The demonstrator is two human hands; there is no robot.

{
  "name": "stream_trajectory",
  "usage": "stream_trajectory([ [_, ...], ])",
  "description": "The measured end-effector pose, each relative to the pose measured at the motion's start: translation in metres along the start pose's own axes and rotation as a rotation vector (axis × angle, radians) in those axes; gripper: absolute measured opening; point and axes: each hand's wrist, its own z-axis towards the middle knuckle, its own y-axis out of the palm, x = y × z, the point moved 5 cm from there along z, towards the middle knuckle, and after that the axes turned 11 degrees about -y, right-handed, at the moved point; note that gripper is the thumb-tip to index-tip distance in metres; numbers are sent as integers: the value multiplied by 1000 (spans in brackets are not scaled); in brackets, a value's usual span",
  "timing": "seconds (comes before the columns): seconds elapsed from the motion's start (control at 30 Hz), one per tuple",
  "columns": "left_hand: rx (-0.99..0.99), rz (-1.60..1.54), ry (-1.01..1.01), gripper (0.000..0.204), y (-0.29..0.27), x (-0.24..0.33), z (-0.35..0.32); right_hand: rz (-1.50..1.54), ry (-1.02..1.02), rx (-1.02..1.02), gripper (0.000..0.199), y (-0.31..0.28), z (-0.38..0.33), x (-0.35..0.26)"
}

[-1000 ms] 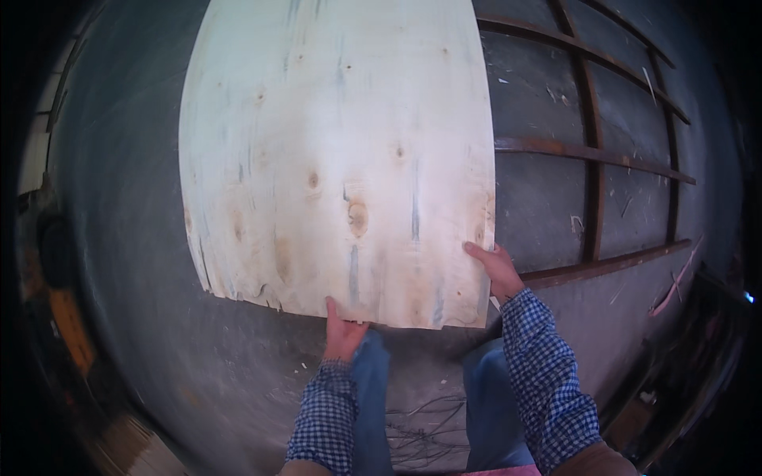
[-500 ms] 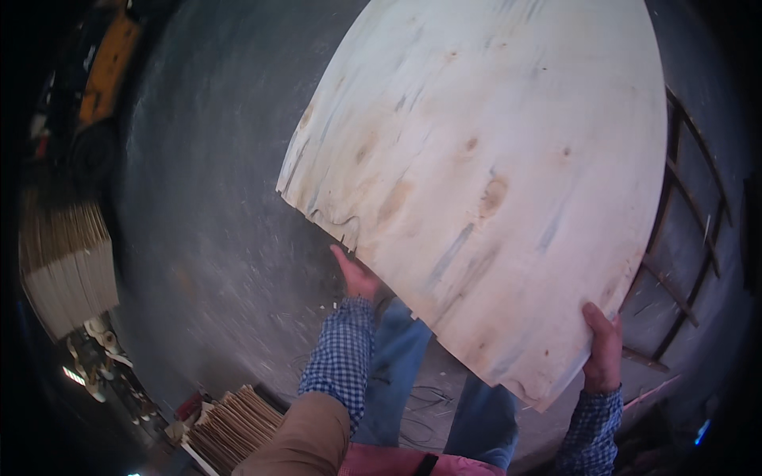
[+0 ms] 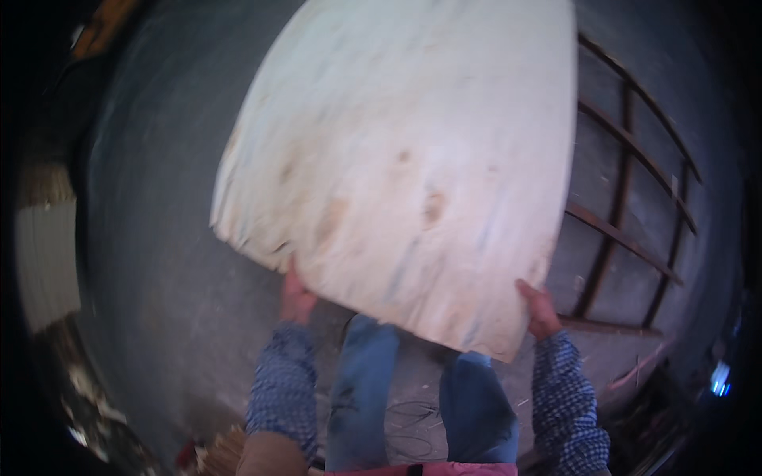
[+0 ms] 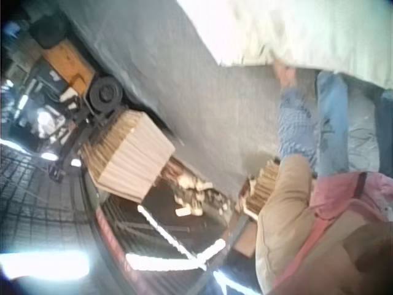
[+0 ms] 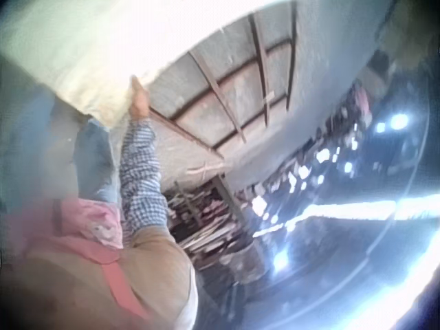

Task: The person feeds thin sheets of wood veneer through a roller press by hand, then carries a metal grate across the warehouse floor and positions it.

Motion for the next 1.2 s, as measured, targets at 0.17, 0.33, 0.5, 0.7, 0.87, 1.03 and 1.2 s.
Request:
stream_trajectory([
  [0.17, 150, -301, -151, 54, 14, 27, -76, 106, -10, -131, 46, -7, -65, -58],
  [0.33, 156, -31, 82, 51, 98, 21, -244, 135, -3, -234, 46, -97, -146, -64],
  [0.5, 214, 0, 133, 46, 43, -110, -329, 82, 7, -289, 42, -194, -228, -34],
  [0.7, 296, 469, 247, 51, 20, -261, -471, -22, -44, -353, 45, -307, -309, 87],
  [0.87, 160, 285, 238, 48, 1, -345, -544, -21, -91, -379, 46, -378, -381, 133],
  [1.03, 386, 1021, 305, 44, 61, -420, -695, -62, 50, -395, 49, -460, -468, 163],
  [1.2, 110, -503, -54, 46, -8, -566, -714, -73, 57, -367, 50, -544, -519, 271],
])
